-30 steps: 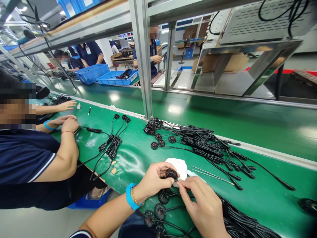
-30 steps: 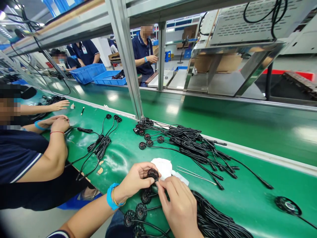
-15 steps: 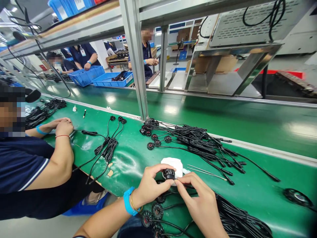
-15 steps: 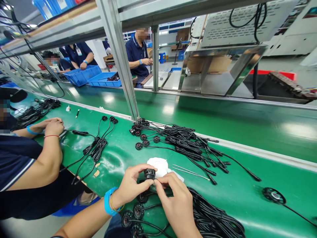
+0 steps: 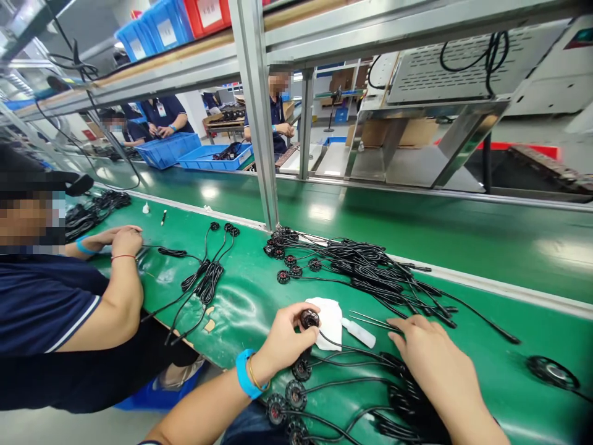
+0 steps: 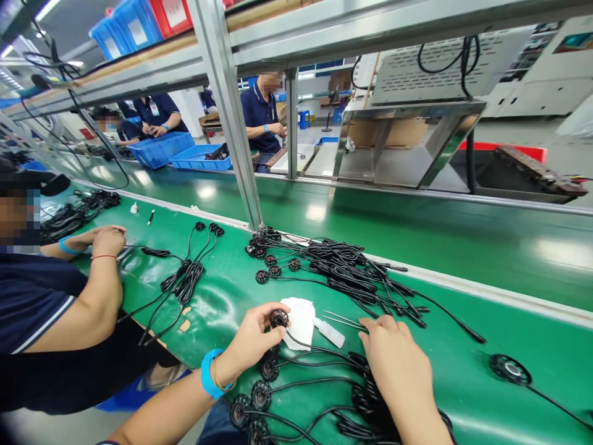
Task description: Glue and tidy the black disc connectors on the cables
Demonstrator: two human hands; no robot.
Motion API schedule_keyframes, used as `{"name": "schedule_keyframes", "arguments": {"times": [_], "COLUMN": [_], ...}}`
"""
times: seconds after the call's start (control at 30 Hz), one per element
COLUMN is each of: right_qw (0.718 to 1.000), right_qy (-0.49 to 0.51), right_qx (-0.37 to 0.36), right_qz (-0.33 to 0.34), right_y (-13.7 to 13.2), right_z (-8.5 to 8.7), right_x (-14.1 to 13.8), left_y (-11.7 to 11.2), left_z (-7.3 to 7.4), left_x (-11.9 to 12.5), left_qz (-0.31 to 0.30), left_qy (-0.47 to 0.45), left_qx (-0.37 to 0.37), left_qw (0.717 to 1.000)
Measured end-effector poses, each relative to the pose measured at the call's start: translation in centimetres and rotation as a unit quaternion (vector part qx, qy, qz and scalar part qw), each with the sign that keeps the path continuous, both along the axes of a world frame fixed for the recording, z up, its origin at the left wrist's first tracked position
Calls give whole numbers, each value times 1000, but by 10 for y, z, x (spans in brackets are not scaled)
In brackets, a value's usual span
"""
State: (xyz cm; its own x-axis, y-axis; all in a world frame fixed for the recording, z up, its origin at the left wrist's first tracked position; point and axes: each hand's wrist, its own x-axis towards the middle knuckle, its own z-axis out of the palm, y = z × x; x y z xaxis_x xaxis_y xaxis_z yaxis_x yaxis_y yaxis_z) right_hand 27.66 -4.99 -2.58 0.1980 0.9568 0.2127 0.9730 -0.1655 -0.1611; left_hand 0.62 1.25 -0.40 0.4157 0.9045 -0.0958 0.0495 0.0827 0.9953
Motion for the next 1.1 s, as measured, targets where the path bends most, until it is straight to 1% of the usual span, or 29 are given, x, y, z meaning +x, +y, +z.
{"name": "schedule_keyframes", "arguments": {"times": [0.07,0.13,0.17,0.23,0.27,0.33,0.4,0.43,0.47,0.57,0.63,0.7,0.8,0.97,1.03,1.1], "right_qw": [1000,1000,999,990,978,935,883,870,867,879,882,879,875,893,894,888], "right_qy": [2,12,36,128,193,329,432,445,436,348,305,286,271,180,183,213], "right_qx": [-8,-8,4,43,71,128,179,199,220,275,295,306,320,348,345,341], "right_qz": [9,9,0,-28,-36,-18,39,69,99,176,207,227,242,223,219,225], "right_y": [0,-2,-3,-5,-7,-11,-14,-15,-15,-14,-13,-13,-13,-13,-11,-9], "right_z": [-3,1,4,13,18,25,29,29,29,24,22,21,21,18,19,22], "right_x": [5,4,2,-8,-16,-36,-62,-74,-85,-106,-111,-113,-116,-125,-126,-126], "left_y": [0,0,0,1,1,1,0,0,-1,-3,-4,-4,-5,-7,-8,-9], "left_z": [-1,-2,-2,-2,-2,-1,-1,-1,-1,0,0,0,-1,-2,-3,-4], "left_x": [1,2,2,2,3,4,5,5,6,6,7,7,8,8,8,8], "left_qz": [2,5,8,12,12,12,13,15,17,21,26,29,28,33,41,41], "left_qy": [36,60,67,71,72,80,88,89,87,77,76,78,75,71,73,76], "left_qx": [14,9,3,-9,-15,-22,-21,-18,-14,-6,-11,-18,-24,-6,12,30], "left_qw": [999,998,998,997,997,997,996,996,996,997,997,996,997,997,996,996]}}
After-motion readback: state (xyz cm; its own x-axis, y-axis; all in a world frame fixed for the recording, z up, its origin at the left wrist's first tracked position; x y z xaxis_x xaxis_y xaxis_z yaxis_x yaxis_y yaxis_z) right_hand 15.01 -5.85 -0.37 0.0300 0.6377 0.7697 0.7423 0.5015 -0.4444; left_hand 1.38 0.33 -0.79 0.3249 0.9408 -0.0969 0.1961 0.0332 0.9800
